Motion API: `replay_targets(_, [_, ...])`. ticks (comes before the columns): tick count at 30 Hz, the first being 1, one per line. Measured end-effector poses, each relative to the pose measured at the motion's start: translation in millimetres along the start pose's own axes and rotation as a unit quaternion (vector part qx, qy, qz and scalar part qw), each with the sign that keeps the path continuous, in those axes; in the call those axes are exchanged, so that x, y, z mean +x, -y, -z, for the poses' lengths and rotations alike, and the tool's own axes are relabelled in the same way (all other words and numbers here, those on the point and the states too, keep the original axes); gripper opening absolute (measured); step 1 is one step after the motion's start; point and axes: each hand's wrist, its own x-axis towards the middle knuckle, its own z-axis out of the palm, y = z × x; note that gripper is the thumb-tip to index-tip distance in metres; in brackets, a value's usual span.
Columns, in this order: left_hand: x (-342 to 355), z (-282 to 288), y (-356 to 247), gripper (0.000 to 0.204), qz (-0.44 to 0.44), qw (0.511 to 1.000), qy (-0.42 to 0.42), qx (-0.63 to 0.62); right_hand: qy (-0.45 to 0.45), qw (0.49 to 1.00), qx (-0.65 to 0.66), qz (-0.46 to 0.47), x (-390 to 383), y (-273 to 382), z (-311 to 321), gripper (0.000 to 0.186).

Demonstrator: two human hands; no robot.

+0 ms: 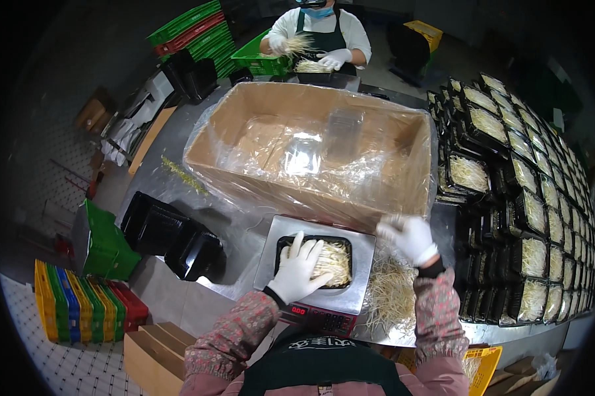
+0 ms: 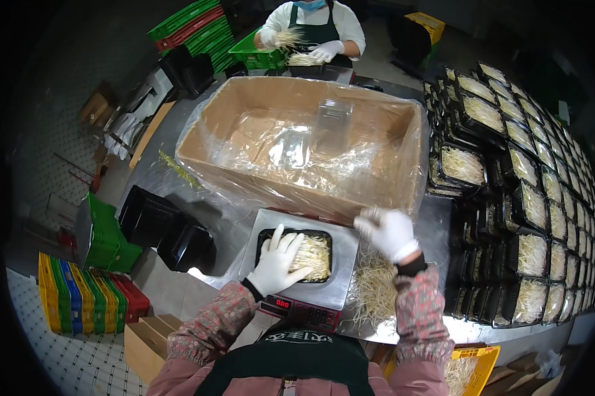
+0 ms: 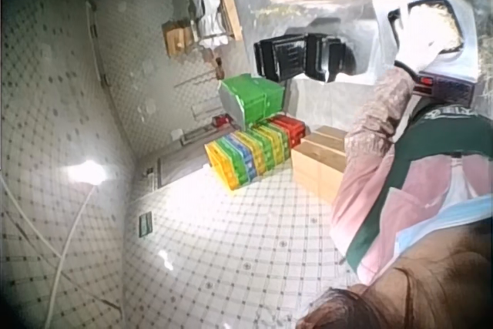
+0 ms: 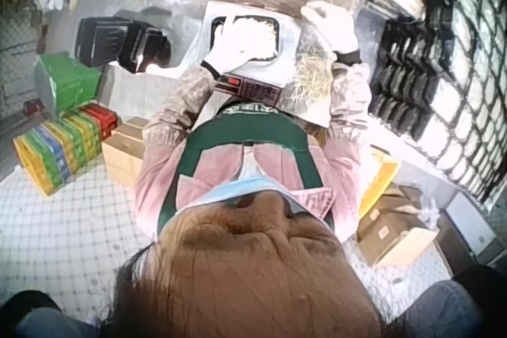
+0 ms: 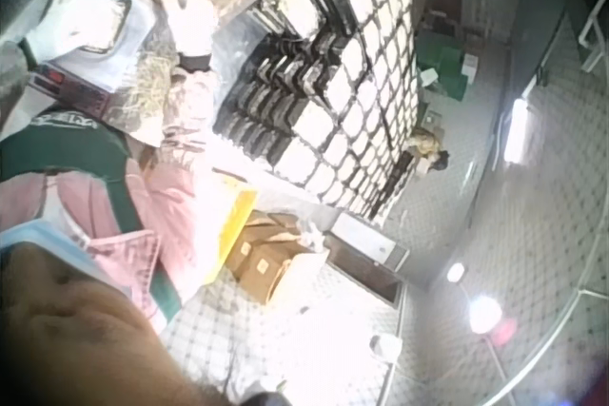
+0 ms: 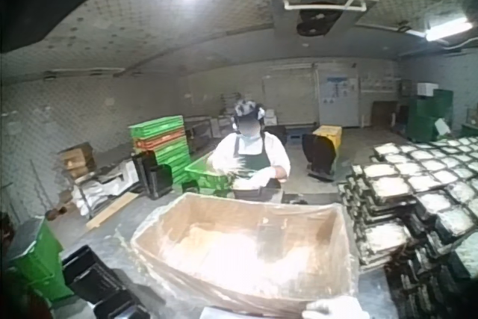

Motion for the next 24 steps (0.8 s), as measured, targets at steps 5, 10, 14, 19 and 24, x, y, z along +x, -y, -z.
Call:
replay_targets(5, [32, -9, -17, 0.085, -0.017, 1.0, -0.004, -0.02, 0.053, 0.981, -0.184, -0.036, 123, -71, -3, 0.06])
replay_targets(10, [21, 11, -23, 0.087, 0.008, 0.997, -0.019, -0.071, 0.251, 0.95, -0.161, -0.09, 142, -90, -29, 0.042])
replay_targets(14, [10, 35, -11, 0.066, -0.001, 0.978, -0.139, -0.154, 0.109, 0.968, -0.223, -0.045, 129, -91, -42, 0.018])
replay_targets(19, [-21, 61, 18, 0.047, 0.134, 0.817, -0.287, -0.481, -0.117, 0.959, -0.245, 0.075, 116, -63, 10, 0.016])
replay_targets(24, [-34, 88, 53, 0.077, 0.175, 0.628, -0.162, -0.741, -0.12, 0.948, 0.145, 0.256, 41, 66, 68, 0.011])
